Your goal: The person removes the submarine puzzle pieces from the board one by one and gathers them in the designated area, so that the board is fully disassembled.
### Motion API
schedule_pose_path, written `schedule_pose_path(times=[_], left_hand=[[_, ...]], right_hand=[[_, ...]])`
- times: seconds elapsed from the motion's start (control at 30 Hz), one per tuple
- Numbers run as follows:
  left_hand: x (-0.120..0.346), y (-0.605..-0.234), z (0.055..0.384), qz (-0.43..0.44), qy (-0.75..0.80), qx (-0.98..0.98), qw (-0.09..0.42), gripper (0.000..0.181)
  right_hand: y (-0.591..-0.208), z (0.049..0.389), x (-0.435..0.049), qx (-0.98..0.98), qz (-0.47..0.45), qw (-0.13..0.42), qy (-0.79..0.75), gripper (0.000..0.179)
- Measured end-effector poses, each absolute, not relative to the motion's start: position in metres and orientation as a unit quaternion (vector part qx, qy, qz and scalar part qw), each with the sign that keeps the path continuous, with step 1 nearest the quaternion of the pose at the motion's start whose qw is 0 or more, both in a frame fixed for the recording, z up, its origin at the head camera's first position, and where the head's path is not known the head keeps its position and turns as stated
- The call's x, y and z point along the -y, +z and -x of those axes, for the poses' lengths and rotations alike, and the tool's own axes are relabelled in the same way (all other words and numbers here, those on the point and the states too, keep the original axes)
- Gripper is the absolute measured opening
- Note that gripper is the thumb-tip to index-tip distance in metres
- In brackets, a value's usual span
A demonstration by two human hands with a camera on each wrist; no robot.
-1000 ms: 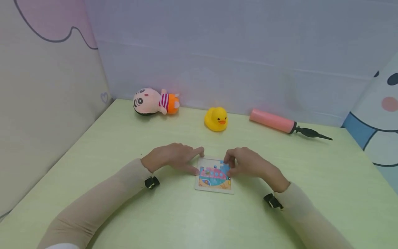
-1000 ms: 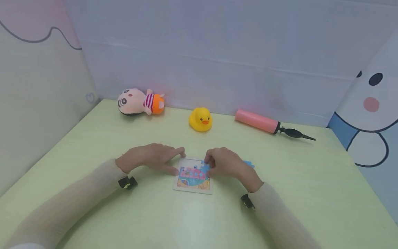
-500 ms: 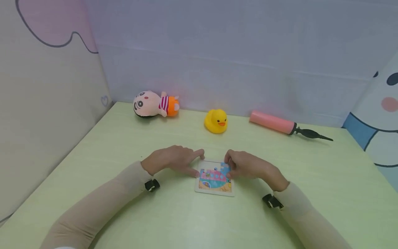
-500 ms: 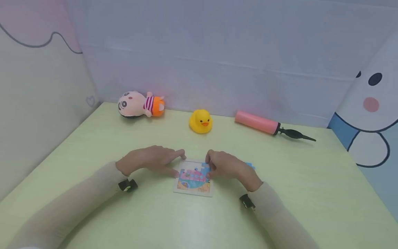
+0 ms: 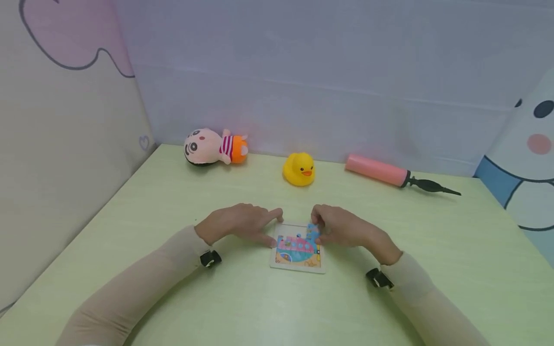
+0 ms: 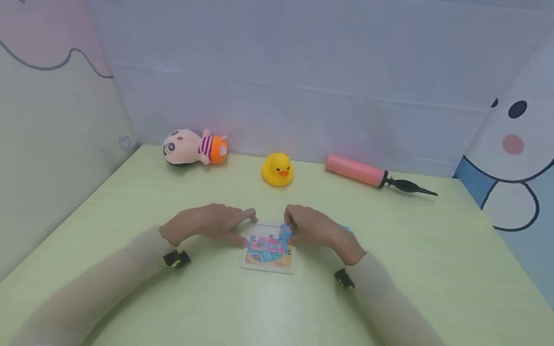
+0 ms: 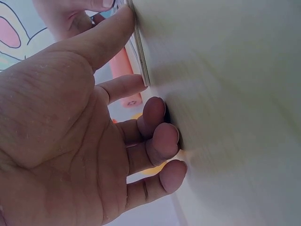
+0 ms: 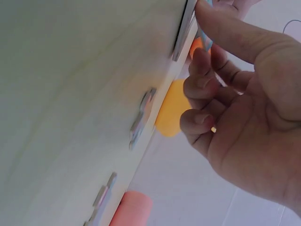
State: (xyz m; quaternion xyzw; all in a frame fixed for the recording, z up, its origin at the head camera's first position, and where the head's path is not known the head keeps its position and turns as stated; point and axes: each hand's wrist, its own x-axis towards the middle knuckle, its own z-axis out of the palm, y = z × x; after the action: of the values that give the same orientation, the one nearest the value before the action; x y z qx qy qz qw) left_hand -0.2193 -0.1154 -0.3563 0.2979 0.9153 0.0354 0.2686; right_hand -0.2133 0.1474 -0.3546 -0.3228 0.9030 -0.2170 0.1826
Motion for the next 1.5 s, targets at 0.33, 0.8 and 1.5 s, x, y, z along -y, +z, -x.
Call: schedule_pose_path(times=[0.33,0.8,1.5], left_hand=[[0.116,-0.358,0.219,-0.304,0.043,-0.914,0.267,0.06],[0.118,-0.356,0.216,-0.309,0.047,-0.913,0.263,0.059],[0.117,-0.356,0.22,-0.311,0.051,-0.909,0.272,0.06]], right_hand=[[-0.348,0.224,-0.164,-0.868,0.388,0.166,-0.261,0.005],[-0.33,0.244,-0.228,-0.875,0.359,0.195,-0.258,0.003],[-0.343,0.254,-0.318,-0.872,0.24,0.3,-0.304,0.012]])
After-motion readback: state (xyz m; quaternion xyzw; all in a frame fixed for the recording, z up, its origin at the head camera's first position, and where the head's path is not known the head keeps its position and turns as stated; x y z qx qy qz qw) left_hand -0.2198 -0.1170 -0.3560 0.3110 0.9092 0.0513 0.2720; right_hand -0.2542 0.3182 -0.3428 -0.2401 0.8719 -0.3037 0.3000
